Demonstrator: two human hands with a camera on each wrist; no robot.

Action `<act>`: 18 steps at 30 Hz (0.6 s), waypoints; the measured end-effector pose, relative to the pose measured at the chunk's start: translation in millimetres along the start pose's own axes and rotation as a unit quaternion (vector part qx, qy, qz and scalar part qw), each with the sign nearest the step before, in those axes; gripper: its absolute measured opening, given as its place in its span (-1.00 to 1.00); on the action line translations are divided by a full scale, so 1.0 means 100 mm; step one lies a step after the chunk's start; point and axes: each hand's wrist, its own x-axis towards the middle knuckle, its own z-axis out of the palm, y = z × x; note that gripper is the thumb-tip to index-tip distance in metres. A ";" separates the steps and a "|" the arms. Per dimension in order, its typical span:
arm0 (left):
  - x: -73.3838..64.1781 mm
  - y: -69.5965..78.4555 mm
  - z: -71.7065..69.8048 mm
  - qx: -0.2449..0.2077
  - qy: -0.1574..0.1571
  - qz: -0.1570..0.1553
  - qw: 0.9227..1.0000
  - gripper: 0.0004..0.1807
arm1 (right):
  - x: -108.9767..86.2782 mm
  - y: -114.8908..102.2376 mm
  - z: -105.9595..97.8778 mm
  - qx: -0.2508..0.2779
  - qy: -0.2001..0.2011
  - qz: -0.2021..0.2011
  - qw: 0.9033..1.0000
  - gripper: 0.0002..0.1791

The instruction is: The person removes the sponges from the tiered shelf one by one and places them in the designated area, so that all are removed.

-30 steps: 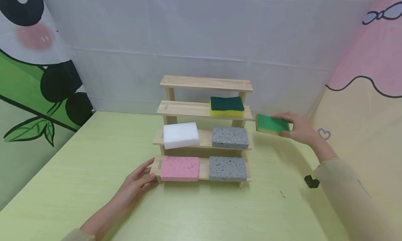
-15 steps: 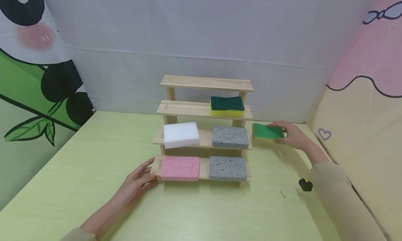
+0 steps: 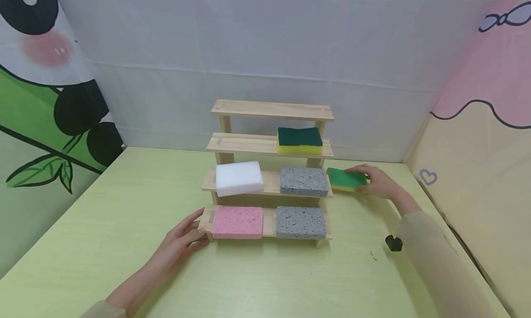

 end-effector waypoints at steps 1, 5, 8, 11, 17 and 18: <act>0.00 0.00 0.00 0.001 0.000 0.000 1.000 -0.24 | 0.01 0.00 0.01 -0.002 0.000 -0.001 1.000 -0.31; 0.00 -0.01 -0.01 0.002 0.001 0.000 1.000 -0.24 | 0.06 0.03 0.04 -0.002 -0.002 0.002 1.000 -0.32; 0.00 0.00 -0.01 0.002 0.001 0.001 1.000 -0.24 | 0.07 0.05 0.04 0.005 -0.006 0.008 1.000 -0.31; 0.00 0.00 -0.01 0.001 0.000 0.001 1.000 -0.25 | 0.09 0.06 0.05 0.016 -0.013 0.016 1.000 -0.32; -0.01 0.00 0.00 -0.003 -0.001 -0.002 1.000 -0.24 | 0.10 0.07 0.08 0.040 -0.026 0.020 0.999 -0.31; -0.01 0.01 0.00 -0.004 -0.001 -0.003 1.000 -0.24 | 0.10 0.07 0.09 0.042 -0.028 0.021 0.999 -0.31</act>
